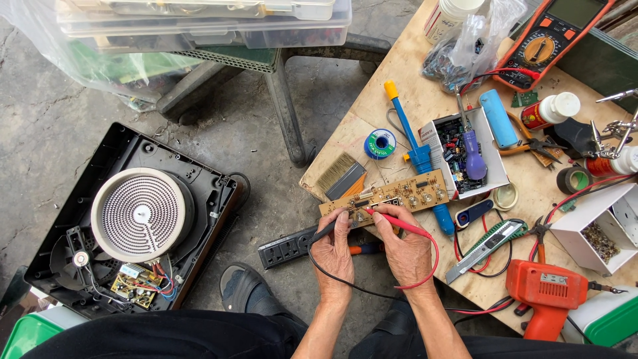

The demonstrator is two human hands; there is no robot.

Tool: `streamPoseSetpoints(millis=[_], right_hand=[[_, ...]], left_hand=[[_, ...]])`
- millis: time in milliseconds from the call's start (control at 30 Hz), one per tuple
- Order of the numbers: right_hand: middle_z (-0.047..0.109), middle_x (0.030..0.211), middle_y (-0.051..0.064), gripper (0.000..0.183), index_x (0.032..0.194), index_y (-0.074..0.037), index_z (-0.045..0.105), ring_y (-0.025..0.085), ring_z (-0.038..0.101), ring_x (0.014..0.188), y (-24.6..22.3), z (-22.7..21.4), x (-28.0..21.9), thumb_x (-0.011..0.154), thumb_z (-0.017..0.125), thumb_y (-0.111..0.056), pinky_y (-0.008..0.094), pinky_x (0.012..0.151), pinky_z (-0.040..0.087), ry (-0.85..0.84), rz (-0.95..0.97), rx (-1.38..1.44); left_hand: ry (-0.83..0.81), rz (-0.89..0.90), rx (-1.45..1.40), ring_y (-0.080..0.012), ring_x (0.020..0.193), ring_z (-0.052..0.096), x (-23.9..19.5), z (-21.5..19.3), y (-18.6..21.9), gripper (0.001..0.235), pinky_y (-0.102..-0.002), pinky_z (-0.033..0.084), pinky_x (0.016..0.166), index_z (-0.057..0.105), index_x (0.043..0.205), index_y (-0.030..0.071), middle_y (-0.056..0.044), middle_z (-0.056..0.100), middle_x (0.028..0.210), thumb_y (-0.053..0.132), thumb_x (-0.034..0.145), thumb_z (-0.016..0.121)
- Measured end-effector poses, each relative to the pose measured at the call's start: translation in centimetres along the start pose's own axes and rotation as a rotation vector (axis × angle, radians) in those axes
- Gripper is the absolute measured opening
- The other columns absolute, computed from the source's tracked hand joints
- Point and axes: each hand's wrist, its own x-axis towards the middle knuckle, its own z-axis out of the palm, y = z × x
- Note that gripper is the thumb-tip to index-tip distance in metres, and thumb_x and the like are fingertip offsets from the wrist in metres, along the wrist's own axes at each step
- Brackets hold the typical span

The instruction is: The person uses a multimeter to test points on a circuit board, then flips the board to scrape solder joints with a utility knife. The person continues to probe the board with the multimeter and repeatedly flips it to inspect both sides.

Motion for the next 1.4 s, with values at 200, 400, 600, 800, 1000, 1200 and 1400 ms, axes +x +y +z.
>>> streamPoseSetpoints(millis=[200, 400, 600, 800, 1000, 1200, 1400], right_hand=[[0.084, 0.110, 0.000, 0.013, 0.109, -0.011, 0.083, 0.013, 0.076, 0.107, 0.1, 0.1, 0.1, 0.102, 0.075, -0.019, 0.027, 0.095, 0.057, 0.008, 0.010, -0.002], [0.084, 0.109, -0.001, 0.015, 0.110, -0.011, 0.083, 0.013, 0.075, 0.105, 0.2, 0.1, 0.1, 0.102, 0.074, -0.020, 0.027, 0.091, 0.057, 0.002, 0.025, 0.004], [0.082, 0.103, -0.002, 0.011, 0.106, -0.013, 0.082, 0.011, 0.074, 0.096, 0.8, -0.1, 0.3, 0.102, 0.074, -0.019, 0.027, 0.088, 0.056, 0.004, -0.030, -0.044], [0.083, 0.103, 0.000, 0.014, 0.105, -0.014, 0.084, 0.012, 0.075, 0.102, 2.5, 1.3, 0.6, 0.101, 0.071, -0.013, 0.029, 0.095, 0.060, 0.004, -0.036, 0.102], [0.082, 0.092, -0.003, 0.004, 0.096, -0.016, 0.081, 0.008, 0.072, 0.083, -0.5, 0.0, 0.0, 0.096, 0.078, -0.013, 0.026, 0.074, 0.059, 0.071, -0.014, 0.067], [0.083, 0.098, 0.001, 0.003, 0.098, -0.014, 0.080, 0.012, 0.077, 0.090, 0.0, 0.2, 0.2, 0.097, 0.077, -0.012, 0.027, 0.080, 0.064, 0.076, -0.019, 0.075], [0.082, 0.103, -0.001, 0.007, 0.102, -0.016, 0.080, 0.011, 0.076, 0.095, 0.1, 0.0, 0.2, 0.099, 0.075, -0.018, 0.028, 0.082, 0.065, 0.028, 0.063, 0.079]], left_hand=[[-0.004, 0.027, 0.003, -0.0141, 0.100, 0.078, -0.1, 0.0, -0.2, 0.032, -0.029, 0.062, 0.095, 0.082, 0.120, 0.009, -0.004, 0.082, 0.108, 0.034, 0.108, 0.065], [-0.014, 0.003, -0.012, -0.0147, 0.100, 0.079, -0.1, 0.0, -0.1, 0.033, -0.029, 0.063, 0.095, 0.082, 0.120, 0.009, -0.004, 0.082, 0.109, 0.034, 0.108, 0.065], [-0.003, 0.007, 0.001, -0.0142, 0.098, 0.079, -0.1, 0.1, 0.2, 0.031, -0.028, 0.062, 0.094, 0.083, 0.118, 0.008, -0.005, 0.084, 0.107, 0.032, 0.107, 0.067], [0.060, -0.003, 0.192, -0.0188, 0.093, 0.084, 1.6, -0.7, -4.7, 0.029, -0.033, 0.065, 0.090, 0.082, 0.120, 0.011, -0.007, 0.087, 0.106, 0.033, 0.110, 0.065], [0.102, 0.100, -0.013, -0.0254, 0.089, 0.079, 1.2, 0.6, -6.1, 0.029, -0.031, 0.064, 0.081, 0.074, 0.129, -0.004, -0.021, 0.078, 0.101, 0.022, 0.119, 0.066], [0.110, -0.019, -0.014, -0.0271, 0.093, 0.076, 2.5, 0.6, -8.6, 0.037, -0.032, 0.063, 0.086, 0.071, 0.136, -0.003, -0.020, 0.076, 0.119, 0.030, 0.119, 0.068], [0.090, 0.031, -0.074, -0.0238, 0.092, 0.076, 2.9, 0.4, -10.2, 0.037, -0.029, 0.064, 0.086, 0.071, 0.136, -0.002, -0.020, 0.076, 0.118, 0.029, 0.118, 0.069]])
